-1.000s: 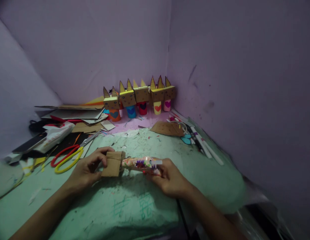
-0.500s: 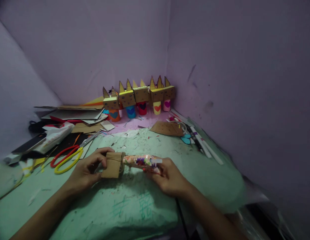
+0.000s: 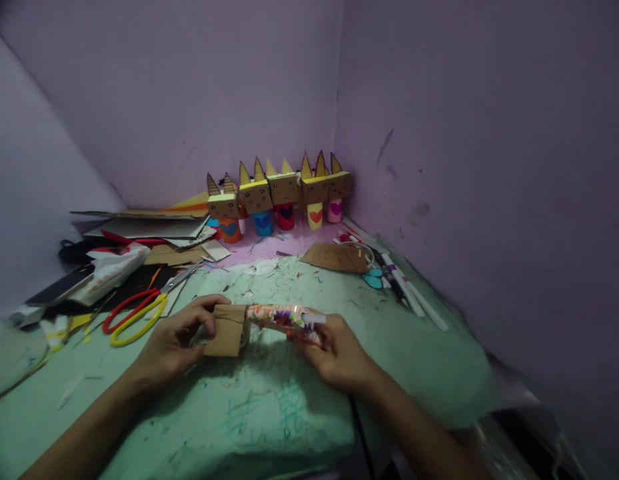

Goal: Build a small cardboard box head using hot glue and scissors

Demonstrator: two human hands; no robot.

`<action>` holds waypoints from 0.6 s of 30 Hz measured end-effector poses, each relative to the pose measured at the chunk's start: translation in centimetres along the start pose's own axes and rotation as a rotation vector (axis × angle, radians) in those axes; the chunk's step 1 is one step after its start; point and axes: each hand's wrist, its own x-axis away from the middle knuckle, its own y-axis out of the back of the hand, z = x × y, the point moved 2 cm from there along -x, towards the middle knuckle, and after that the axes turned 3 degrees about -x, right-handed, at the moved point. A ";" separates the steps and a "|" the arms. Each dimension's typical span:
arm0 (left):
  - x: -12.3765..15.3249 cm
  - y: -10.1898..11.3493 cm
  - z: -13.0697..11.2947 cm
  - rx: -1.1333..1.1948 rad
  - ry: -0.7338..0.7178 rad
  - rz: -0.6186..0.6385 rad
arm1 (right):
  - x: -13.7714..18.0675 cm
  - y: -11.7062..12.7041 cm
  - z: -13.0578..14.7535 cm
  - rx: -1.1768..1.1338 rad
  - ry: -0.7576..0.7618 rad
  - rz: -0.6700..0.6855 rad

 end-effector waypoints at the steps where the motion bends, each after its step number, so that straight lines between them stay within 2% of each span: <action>1: 0.0 0.0 0.0 0.000 -0.003 0.000 | 0.0 0.0 0.1 -0.001 0.000 -0.001; 18: 0.1 0.0 0.1 -0.009 -0.001 -0.011 | -0.1 -0.1 0.6 -0.012 0.006 -0.032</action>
